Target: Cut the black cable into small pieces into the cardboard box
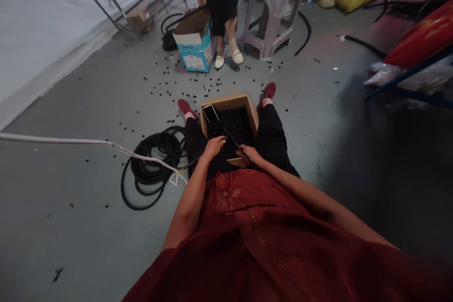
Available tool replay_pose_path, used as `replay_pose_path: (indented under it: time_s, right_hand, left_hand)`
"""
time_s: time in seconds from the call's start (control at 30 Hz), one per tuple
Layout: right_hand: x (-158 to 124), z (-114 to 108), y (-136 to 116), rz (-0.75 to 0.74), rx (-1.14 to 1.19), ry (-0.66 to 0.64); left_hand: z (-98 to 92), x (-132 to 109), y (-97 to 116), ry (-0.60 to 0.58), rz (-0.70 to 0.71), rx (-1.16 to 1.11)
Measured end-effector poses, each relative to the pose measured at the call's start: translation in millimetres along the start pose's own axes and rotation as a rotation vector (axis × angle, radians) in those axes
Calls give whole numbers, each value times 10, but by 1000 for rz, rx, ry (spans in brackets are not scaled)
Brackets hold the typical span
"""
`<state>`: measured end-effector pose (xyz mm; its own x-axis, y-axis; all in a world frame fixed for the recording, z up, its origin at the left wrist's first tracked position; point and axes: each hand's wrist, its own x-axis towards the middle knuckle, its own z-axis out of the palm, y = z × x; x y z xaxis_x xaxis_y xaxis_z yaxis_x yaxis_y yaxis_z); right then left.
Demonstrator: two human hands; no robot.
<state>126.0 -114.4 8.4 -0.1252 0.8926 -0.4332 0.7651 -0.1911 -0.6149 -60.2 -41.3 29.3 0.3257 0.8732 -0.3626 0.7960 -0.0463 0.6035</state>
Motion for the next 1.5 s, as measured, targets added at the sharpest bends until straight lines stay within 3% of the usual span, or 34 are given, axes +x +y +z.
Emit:
replay_pose_path:
  time_s: [0.2, 0.47, 0.73, 1.07, 1.27, 1.5]
  right_hand:
    - [-138, -151, -17, -26, 357, -18]
    - [-207, -242, -128, -109, 319, -1]
    - [-340, -391, -307, -146, 267, -75]
    - [-319, -391, -326, -130, 202, -41]
    - [-273, -337, -259, -96, 115, 4]
    - [-163, -197, -92, -63, 31, 0]
  left_hand:
    - [-115, -118, -70, 91, -41, -302]
    - [-317, -303, 116, 149, 47, -544]
    - [-316, -370, 280, 126, 33, -481]
    - [-322, -405, 364, 81, 52, -315]
    - [-285, -373, 380, 60, 65, -257]
    - [-99, -196, 275, 32, 30, -270]
